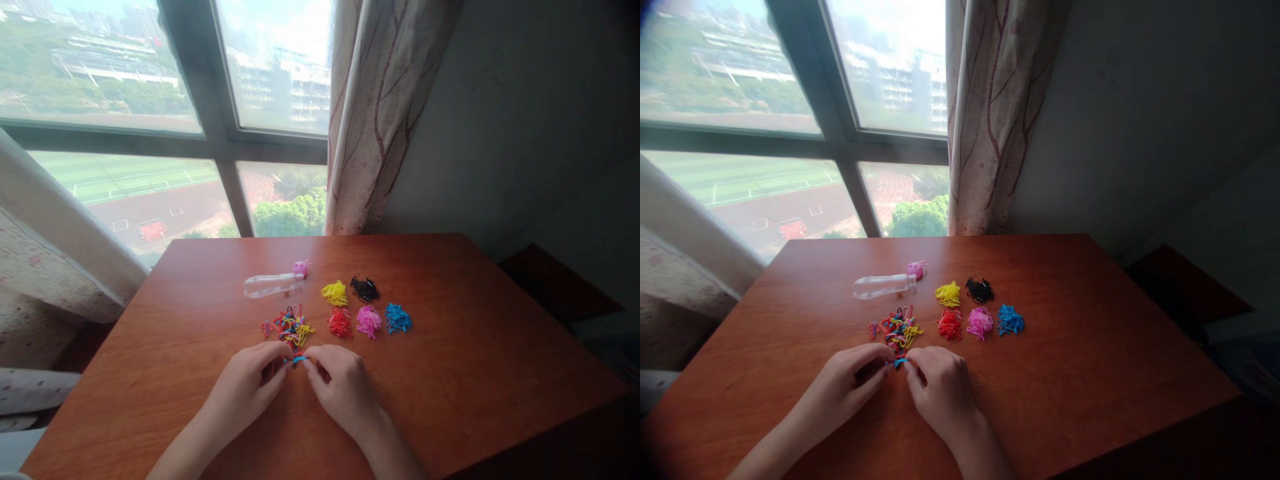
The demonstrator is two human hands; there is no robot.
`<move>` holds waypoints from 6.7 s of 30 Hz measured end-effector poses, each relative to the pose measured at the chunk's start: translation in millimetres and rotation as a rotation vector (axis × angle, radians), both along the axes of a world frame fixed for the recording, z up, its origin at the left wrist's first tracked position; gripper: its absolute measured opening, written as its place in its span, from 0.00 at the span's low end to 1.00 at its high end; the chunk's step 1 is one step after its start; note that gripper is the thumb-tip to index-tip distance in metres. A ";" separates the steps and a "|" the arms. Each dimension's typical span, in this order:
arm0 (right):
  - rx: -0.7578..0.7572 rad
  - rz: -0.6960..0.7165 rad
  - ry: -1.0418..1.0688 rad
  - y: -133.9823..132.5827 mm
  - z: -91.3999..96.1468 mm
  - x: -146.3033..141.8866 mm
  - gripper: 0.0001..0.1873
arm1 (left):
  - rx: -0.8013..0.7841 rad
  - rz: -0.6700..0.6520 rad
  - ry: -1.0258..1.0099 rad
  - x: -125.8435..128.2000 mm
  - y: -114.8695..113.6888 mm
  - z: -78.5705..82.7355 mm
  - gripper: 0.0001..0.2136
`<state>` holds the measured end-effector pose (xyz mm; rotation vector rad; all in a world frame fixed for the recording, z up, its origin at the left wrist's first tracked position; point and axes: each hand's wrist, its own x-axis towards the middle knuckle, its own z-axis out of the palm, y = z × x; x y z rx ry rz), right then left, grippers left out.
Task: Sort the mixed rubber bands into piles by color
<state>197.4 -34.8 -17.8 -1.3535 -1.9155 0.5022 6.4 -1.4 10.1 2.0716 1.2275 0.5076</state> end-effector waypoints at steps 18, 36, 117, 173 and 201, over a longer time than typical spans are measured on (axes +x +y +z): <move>0.136 -0.615 -0.245 -8.1 -14.5 164.3 0.19 | 0.040 0.026 0.058 -3.6 1.0 4.4 0.09; 0.215 -0.579 -0.206 -3.2 -1.4 131.2 0.16 | 0.095 0.093 0.166 -8.0 1.3 -5.5 0.09; -0.117 -0.123 -0.204 -0.7 6.1 5.7 0.08 | 0.072 0.130 0.225 -10.6 28.9 0.4 0.09; -0.053 -0.253 0.086 -4.8 9.4 3.3 0.11 | 0.006 0.050 0.168 -22.1 10.7 3.6 0.08; 0.056 -0.678 -0.239 -6.8 -13.5 140.1 0.21 | 0.059 0.018 0.133 -17.2 8.0 4.7 0.09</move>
